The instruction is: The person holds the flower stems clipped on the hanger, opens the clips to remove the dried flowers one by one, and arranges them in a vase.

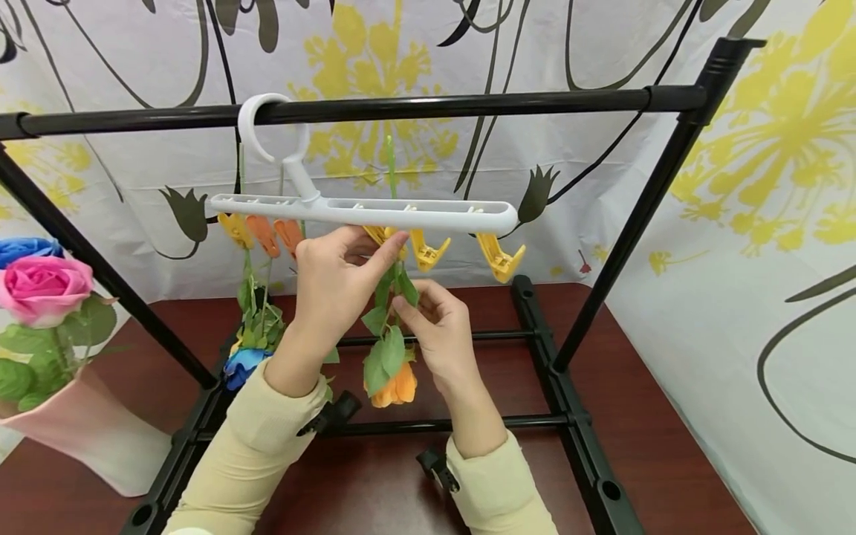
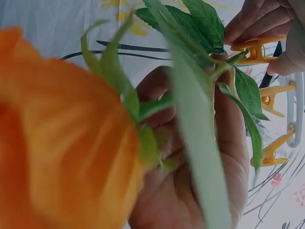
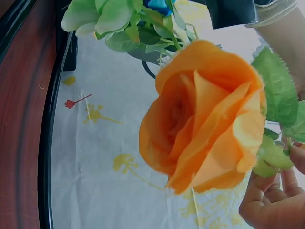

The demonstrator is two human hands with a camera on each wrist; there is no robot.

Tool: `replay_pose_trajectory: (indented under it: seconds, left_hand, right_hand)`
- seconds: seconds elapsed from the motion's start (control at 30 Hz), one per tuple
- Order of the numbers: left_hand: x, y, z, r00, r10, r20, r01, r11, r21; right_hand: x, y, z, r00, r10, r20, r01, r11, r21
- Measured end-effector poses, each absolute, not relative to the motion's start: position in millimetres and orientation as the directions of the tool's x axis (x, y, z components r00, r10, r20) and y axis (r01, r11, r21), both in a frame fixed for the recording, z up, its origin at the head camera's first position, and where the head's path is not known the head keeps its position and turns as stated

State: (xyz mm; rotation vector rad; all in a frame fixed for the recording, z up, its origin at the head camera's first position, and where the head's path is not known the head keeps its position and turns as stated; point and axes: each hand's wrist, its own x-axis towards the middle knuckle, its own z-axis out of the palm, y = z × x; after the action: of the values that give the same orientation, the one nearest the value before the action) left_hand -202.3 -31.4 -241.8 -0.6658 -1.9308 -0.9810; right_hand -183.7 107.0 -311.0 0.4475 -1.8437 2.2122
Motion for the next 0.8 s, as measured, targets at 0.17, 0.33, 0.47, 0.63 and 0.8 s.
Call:
replay_pose_trajectory:
  seconds: [0.17, 0.33, 0.47, 0.63, 0.8]
  left_hand:
    - [-203, -30, -243, -0.482, 0.085, 0.872, 0.777, 0.500, 0.381]
    - [-202, -30, -241, -0.452, 0.094, 0.887, 0.810, 0.461, 0.363]
    - [-201, -31, -237, -0.416, 0.095, 0.904, 0.821, 0.466, 0.329]
    - [-204, -31, -232, -0.447, 0.112, 0.887, 0.802, 0.490, 0.343]
    - [-206, -29, -235, -0.518, 0.127, 0.846, 0.760, 0.522, 0.387]
  right_hand:
    - [-182, 104, -311, -0.932, -0.015, 0.363, -0.348, -0.250, -0.903]
    - [-184, 100, -311, -0.942, 0.023, 0.335, -0.328, -0.275, -0.904]
    - [-188, 96, -309, -0.956, 0.045, 0.289, -0.289, -0.304, -0.908]
    - [-191, 102, -311, -0.972, 0.056, 0.226, -0.232, -0.309, -0.922]
    - [-183, 124, -322, -0.986, 0.012, 0.169, -0.167, -0.226, -0.960]
